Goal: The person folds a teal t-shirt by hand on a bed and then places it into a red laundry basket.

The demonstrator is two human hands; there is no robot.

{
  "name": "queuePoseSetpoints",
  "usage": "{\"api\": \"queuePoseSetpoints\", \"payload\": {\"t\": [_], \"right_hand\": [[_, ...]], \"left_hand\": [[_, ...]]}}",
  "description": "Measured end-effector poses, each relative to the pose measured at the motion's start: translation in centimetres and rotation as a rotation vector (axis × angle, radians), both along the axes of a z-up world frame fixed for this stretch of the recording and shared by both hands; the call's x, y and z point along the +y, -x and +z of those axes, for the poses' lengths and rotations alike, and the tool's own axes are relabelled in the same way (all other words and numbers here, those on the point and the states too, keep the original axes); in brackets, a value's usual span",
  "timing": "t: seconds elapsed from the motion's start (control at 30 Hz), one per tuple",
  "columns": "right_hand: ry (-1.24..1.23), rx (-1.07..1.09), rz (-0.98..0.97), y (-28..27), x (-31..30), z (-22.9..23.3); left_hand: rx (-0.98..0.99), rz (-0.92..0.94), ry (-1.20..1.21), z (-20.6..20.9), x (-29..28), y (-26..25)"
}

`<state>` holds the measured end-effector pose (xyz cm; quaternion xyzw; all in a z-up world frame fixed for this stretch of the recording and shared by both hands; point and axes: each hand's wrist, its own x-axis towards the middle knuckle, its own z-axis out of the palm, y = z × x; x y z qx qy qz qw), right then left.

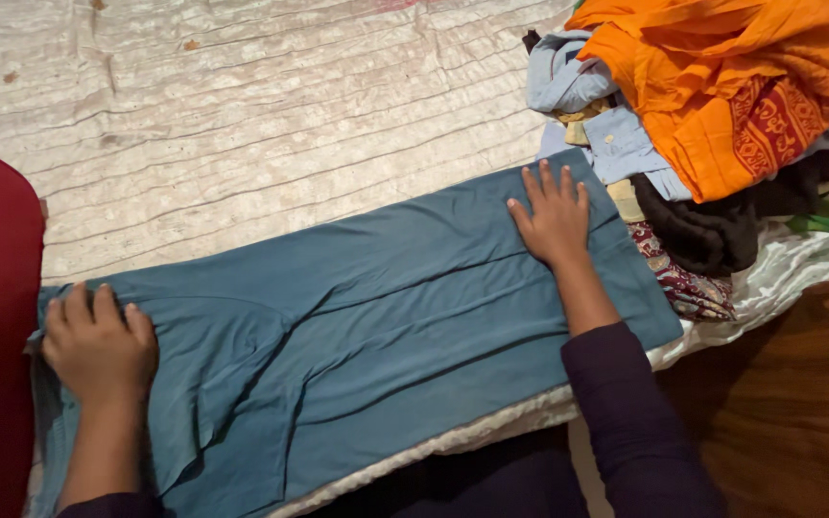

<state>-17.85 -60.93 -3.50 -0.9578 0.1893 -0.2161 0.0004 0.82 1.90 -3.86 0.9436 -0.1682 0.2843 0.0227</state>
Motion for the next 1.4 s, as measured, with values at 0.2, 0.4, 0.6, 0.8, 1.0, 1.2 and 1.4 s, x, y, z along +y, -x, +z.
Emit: {"api": "queuePoseSetpoints", "payload": {"t": [0.2, 0.4, 0.6, 0.8, 1.0, 1.2, 1.4], "right_hand": [[0.006, 0.015, -0.032, 0.0, 0.6, 0.7], [0.001, -0.016, -0.005, 0.0, -0.2, -0.3], [-0.028, -0.014, 0.006, 0.3, -0.6, -0.8], [-0.042, -0.002, 0.037, 0.4, -1.2, -0.9], [-0.015, 0.005, 0.047, 0.3, -1.7, -1.4], [-0.016, -0.005, 0.050, 0.5, -1.7, -1.7], [-0.046, -0.010, 0.070, 0.3, -2.0, -1.8]], "left_hand": [[-0.101, -0.221, 0.041, 4.2, -9.0, -0.3], [0.156, -0.625, 0.418, 5.4, -28.4, 6.8], [0.405, -0.619, 0.234, 5.2, -41.1, 12.9], [0.653, -0.375, -0.064, 5.4, -33.4, 8.2], [0.560, -0.284, -0.103, 4.4, -14.7, 2.2], [0.486, -0.055, 0.068, 2.6, 0.9, -3.2], [0.339, -0.046, 0.166, 0.8, 2.1, -3.4]]}}
